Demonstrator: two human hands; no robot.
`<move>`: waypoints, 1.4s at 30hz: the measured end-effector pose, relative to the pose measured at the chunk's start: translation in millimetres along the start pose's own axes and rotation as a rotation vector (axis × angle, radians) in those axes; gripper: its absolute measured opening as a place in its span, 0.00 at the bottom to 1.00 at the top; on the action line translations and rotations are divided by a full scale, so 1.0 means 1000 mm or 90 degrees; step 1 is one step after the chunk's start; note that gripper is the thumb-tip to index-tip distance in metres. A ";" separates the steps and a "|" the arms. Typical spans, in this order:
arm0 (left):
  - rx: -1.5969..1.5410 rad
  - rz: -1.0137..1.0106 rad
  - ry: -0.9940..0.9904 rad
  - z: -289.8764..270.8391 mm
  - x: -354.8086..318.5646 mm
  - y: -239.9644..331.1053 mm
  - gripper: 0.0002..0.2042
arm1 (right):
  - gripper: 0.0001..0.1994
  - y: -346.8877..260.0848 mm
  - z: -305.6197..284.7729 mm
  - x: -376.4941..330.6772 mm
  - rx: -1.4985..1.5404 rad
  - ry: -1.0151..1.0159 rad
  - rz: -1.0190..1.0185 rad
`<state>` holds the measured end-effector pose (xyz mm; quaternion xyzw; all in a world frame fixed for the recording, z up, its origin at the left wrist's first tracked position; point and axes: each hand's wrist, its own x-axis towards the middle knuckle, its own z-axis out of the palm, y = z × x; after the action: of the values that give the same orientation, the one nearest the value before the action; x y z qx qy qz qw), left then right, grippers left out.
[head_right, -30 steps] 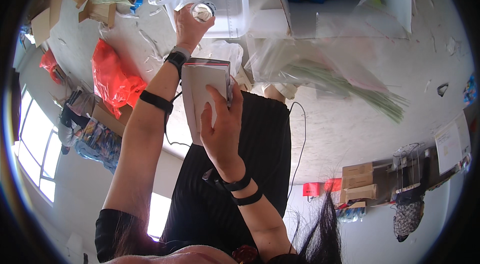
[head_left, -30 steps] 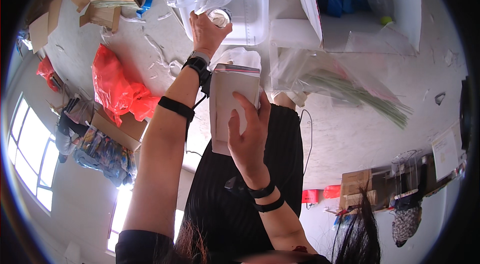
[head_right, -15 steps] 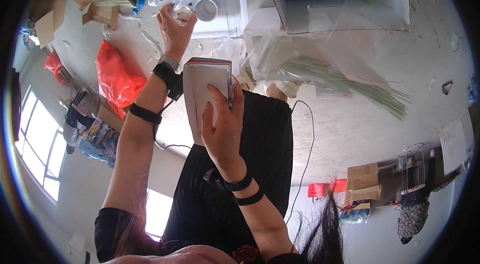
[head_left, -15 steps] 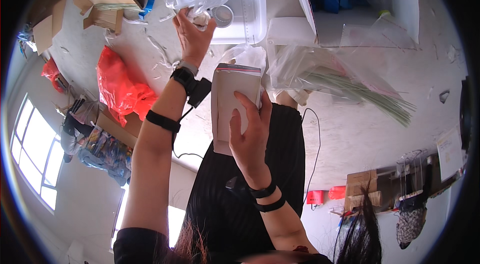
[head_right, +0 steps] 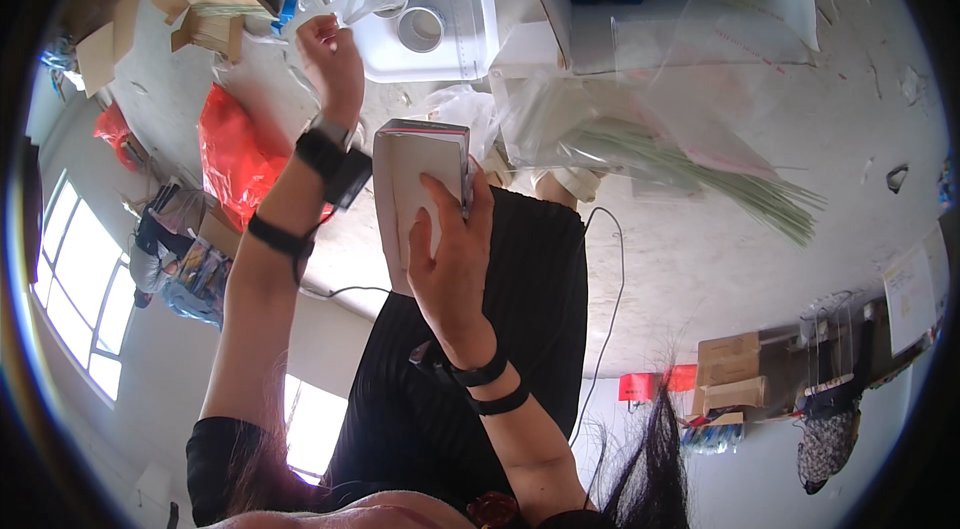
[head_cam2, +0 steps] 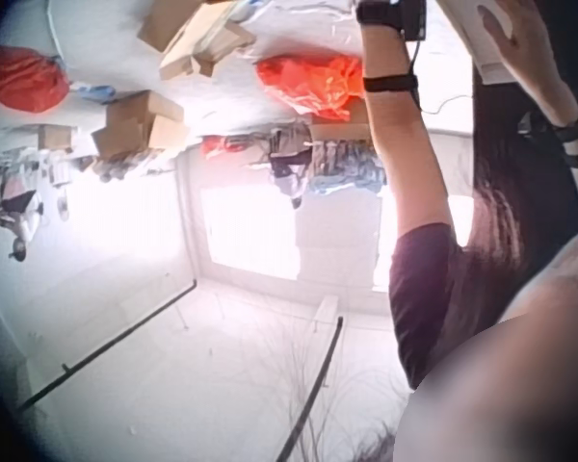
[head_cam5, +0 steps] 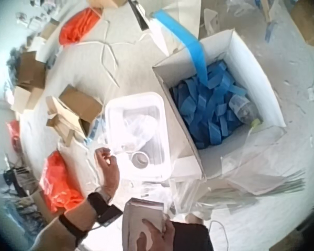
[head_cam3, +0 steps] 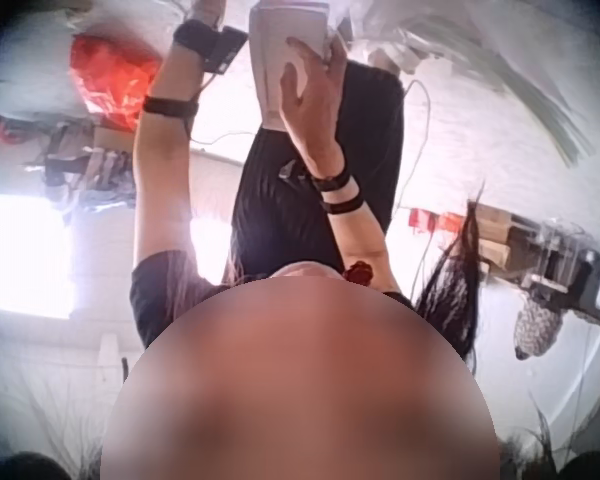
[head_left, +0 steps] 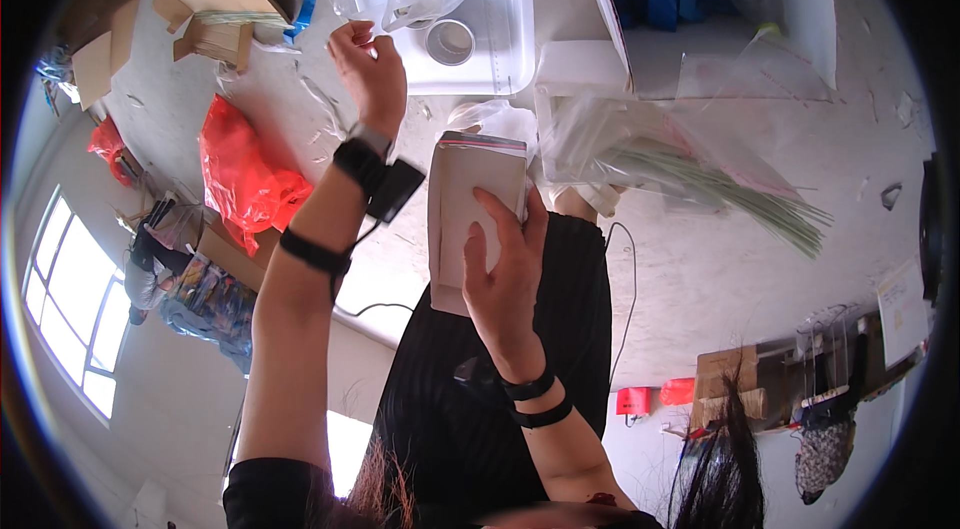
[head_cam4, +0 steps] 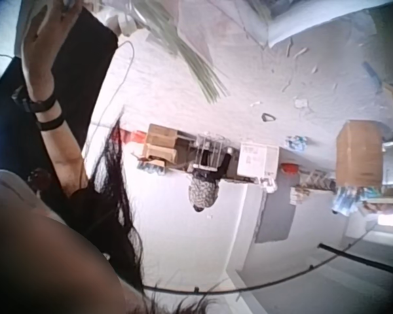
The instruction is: The person is sorting small plastic components from plastic bags and boxes into a small white box and a larger tray.
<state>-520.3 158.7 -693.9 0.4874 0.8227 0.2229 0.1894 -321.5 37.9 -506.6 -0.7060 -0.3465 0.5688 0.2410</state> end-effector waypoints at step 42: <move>-0.986 -0.735 -0.798 -0.021 -0.045 0.047 0.46 | 0.23 -0.027 0.000 0.000 0.080 -0.186 -0.247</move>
<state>-477.3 134.9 -646.1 -0.1836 0.3269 0.2672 0.8877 -327.3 54.8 -486.8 -0.5203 -0.4704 0.6282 0.3367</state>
